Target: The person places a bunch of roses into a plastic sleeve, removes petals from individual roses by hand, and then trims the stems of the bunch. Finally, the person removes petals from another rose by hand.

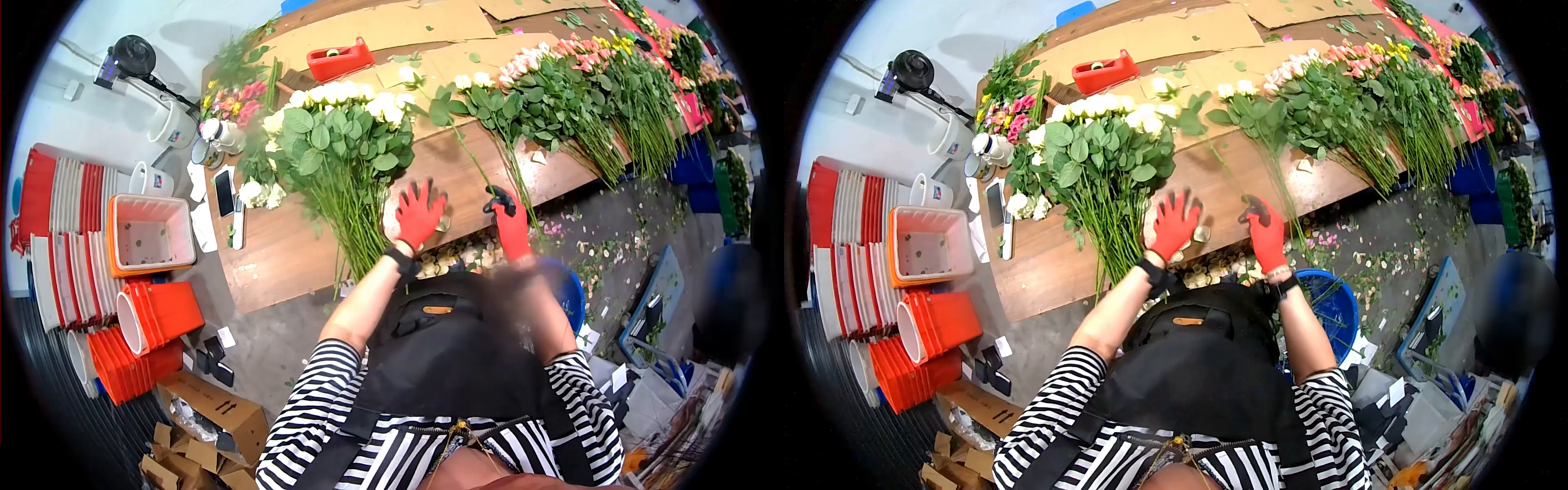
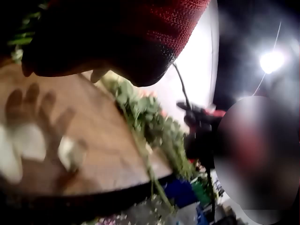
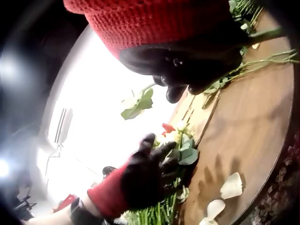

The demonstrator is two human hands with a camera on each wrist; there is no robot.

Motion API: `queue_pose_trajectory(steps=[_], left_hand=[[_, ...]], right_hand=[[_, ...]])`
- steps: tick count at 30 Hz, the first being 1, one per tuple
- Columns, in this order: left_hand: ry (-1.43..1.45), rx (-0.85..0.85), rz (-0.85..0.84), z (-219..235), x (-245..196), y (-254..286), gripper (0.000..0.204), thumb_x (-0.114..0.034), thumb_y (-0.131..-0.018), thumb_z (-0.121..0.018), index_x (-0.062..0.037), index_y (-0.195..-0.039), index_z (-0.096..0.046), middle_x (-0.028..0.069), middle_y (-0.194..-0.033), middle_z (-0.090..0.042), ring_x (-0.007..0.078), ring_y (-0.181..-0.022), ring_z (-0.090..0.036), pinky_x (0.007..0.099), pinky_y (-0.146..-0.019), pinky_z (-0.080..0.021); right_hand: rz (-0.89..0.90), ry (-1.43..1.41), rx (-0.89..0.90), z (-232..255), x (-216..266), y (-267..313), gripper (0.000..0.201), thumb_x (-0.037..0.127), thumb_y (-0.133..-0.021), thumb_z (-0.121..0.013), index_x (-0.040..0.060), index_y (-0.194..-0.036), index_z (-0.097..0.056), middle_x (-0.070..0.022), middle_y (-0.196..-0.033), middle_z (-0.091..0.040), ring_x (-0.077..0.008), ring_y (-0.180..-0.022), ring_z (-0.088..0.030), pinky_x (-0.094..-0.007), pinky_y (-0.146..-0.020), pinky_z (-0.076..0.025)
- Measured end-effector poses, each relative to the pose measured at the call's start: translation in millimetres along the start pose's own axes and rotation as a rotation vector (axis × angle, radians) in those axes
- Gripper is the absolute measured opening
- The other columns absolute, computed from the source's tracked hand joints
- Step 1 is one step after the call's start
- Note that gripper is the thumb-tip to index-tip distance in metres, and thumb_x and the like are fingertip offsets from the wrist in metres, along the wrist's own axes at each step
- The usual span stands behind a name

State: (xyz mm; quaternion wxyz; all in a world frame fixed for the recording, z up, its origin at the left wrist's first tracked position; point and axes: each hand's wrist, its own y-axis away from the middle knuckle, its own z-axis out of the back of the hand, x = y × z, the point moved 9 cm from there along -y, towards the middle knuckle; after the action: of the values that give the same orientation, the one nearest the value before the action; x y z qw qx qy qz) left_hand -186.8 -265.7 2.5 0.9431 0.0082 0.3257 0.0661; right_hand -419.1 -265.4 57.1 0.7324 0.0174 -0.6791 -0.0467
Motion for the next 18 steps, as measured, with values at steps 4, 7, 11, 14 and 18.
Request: queue_pose_trajectory(steps=[4, 7, 11, 14, 18], left_hand=[[0.069, 0.695, -0.107, -57, -31, 72, 0.072, -0.061, -0.086, -0.054, -0.013, -0.139, -0.048, 0.0218, -0.143, -0.042, 0.0452, -0.131, -0.038, 0.0505, -0.108, -0.032], [0.245, 0.622, -0.155, 8, -45, 74, 0.063, -0.043, -0.08, -0.068, -0.0072, -0.13, -0.057, 0.0191, -0.127, -0.057, 0.0342, -0.118, -0.054, 0.0373, -0.101, -0.042], [-0.006, -0.255, 0.032, 152, 9, 44, 0.037, -0.022, -0.075, -0.072, -0.0067, -0.107, -0.062, 0.0134, -0.101, -0.061, 0.0321, -0.096, -0.06, 0.0411, -0.078, -0.05], [-0.214, -0.51, 0.28, 200, 67, 29, 0.037, -0.028, -0.076, -0.074, -0.0077, -0.105, -0.06, 0.0132, -0.106, -0.061, 0.0338, -0.099, -0.06, 0.0424, -0.08, -0.05], [-0.411, -0.302, 0.459, 197, 103, 8, 0.039, -0.032, -0.076, -0.075, -0.0084, -0.103, -0.059, 0.0127, -0.106, -0.063, 0.0338, -0.098, -0.061, 0.0427, -0.08, -0.05]], right_hand=[[-0.057, 0.063, -0.146, -3, -50, -37, 0.034, 0.001, -0.088, -0.053, 0.0062, -0.12, -0.062, -0.0011, -0.077, -0.063, -0.0052, -0.056, -0.046, -0.0215, -0.051, -0.039], [-0.098, 0.487, -0.053, -14, -92, -45, 0.038, 0.019, -0.085, -0.064, 0.0076, -0.121, -0.061, -0.0125, -0.1, -0.068, -0.0284, -0.089, -0.065, -0.0392, -0.079, -0.051], [0.136, 0.631, -0.094, -25, -71, -24, 0.041, 0.028, -0.082, -0.068, 0.0091, -0.118, -0.062, -0.0142, -0.111, -0.064, -0.0343, -0.105, -0.059, -0.0436, -0.091, -0.047], [0.177, 0.683, -0.085, -32, -65, -16, 0.039, 0.029, -0.082, -0.069, 0.01, -0.116, -0.063, -0.0129, -0.109, -0.064, -0.0326, -0.105, -0.059, -0.0427, -0.09, -0.047], [0.221, 0.675, -0.006, -54, -35, -4, 0.035, 0.026, -0.082, -0.07, 0.0082, -0.112, -0.064, -0.0119, -0.105, -0.066, -0.0313, -0.104, -0.06, -0.0418, -0.09, -0.047]])
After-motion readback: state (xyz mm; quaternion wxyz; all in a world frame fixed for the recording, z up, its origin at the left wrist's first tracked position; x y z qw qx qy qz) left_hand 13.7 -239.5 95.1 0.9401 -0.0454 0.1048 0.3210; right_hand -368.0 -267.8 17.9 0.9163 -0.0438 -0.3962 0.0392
